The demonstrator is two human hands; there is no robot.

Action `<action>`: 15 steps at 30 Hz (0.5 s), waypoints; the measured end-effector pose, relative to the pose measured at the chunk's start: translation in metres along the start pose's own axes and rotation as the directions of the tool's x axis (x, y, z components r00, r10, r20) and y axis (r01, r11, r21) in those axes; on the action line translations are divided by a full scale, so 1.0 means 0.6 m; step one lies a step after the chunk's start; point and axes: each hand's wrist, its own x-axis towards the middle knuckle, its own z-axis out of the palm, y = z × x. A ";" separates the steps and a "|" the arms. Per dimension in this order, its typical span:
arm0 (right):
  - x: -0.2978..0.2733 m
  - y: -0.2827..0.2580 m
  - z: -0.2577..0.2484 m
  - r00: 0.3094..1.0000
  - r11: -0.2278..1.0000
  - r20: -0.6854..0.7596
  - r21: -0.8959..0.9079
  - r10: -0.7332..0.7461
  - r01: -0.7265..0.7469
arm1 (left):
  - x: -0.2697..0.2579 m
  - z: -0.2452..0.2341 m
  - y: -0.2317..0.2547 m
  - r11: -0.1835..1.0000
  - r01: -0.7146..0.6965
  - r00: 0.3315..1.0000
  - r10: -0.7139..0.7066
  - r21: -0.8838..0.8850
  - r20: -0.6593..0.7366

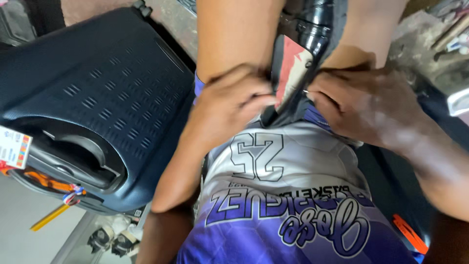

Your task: The person stitches the sole of a black shoe using a needle and thread. They repeatedly push the needle through the sole and pull the thread to secure the sole to the shoe upper.

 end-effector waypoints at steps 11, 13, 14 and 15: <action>-0.030 0.034 -0.021 0.974 0.949 0.193 0.266 0.122 -0.171 | -0.037 -0.043 -0.001 0.957 0.137 0.954 -0.057 0.257 -0.294; -0.033 0.033 -0.024 0.963 0.931 0.219 0.294 0.156 -0.218 | -0.019 -0.003 0.013 0.990 -0.014 0.995 0.028 0.142 -0.092; -0.032 0.033 -0.025 0.960 0.910 0.222 0.340 0.169 -0.239 | -0.011 0.013 0.019 0.985 -0.078 0.997 0.080 0.152 -0.010; -0.027 0.035 -0.023 0.960 0.886 0.217 0.389 0.178 -0.252 | -0.006 0.019 0.020 0.983 -0.079 0.996 0.082 0.168 -0.015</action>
